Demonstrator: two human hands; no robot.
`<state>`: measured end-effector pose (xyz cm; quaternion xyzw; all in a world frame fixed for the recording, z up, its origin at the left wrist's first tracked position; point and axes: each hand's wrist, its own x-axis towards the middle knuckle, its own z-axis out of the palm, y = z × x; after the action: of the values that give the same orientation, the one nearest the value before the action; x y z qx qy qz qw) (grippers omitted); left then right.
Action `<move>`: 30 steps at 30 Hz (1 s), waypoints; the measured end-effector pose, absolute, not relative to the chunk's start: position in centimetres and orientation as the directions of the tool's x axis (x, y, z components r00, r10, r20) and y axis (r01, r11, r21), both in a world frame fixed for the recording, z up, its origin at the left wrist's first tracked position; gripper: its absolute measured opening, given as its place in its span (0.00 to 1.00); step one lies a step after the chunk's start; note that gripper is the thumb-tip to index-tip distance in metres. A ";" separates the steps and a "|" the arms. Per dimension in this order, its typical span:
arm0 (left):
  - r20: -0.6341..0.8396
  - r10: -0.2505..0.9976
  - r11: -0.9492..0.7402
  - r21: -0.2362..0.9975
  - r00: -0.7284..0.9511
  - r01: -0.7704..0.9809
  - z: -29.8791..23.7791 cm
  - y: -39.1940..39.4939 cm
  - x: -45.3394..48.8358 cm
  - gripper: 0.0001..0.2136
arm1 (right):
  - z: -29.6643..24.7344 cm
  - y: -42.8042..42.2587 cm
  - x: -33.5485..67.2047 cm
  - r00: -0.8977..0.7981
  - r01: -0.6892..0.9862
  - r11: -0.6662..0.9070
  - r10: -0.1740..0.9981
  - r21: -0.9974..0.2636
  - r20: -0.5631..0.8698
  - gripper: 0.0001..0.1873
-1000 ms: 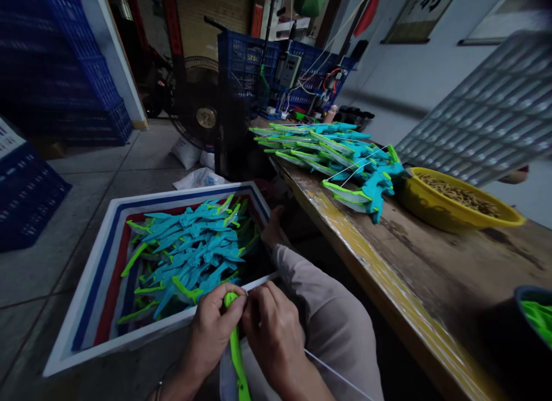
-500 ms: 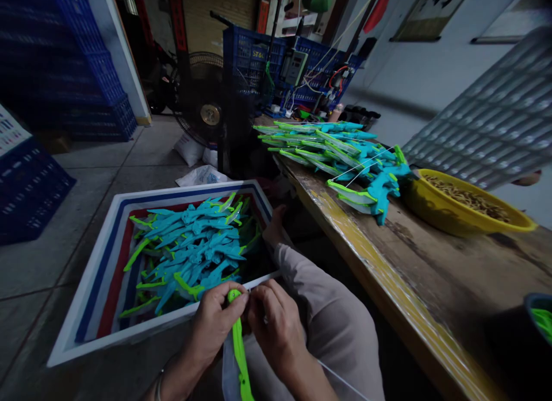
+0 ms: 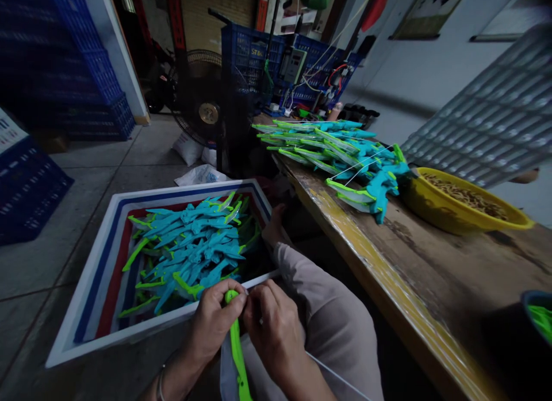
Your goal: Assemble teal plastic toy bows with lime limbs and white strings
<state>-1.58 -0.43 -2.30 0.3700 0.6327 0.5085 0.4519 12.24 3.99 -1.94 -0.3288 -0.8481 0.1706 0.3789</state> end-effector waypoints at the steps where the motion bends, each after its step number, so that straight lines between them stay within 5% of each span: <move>1: -0.196 0.927 0.209 0.978 -0.320 0.006 -2.3 -0.5 -1.6 0.10 | -1.9 4.0 12.1 -0.490 0.430 0.722 0.691 -0.542 0.532 0.12; 17: -0.148 0.941 0.172 0.984 -0.305 0.051 -1.1 -0.5 -1.8 0.10 | 0.8 4.9 12.7 -0.605 0.385 0.728 0.663 -0.567 0.441 0.11; 30: -0.403 0.866 0.261 0.869 -0.295 -0.421 -2.2 -0.1 0.0 0.13 | -2.7 3.5 11.9 -0.438 0.396 0.789 0.612 -0.470 0.659 0.11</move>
<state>0.01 -0.14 -2.20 0.1977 0.5633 0.5747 0.5598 11.89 3.47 -2.69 -0.3003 -0.8388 0.1236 0.4369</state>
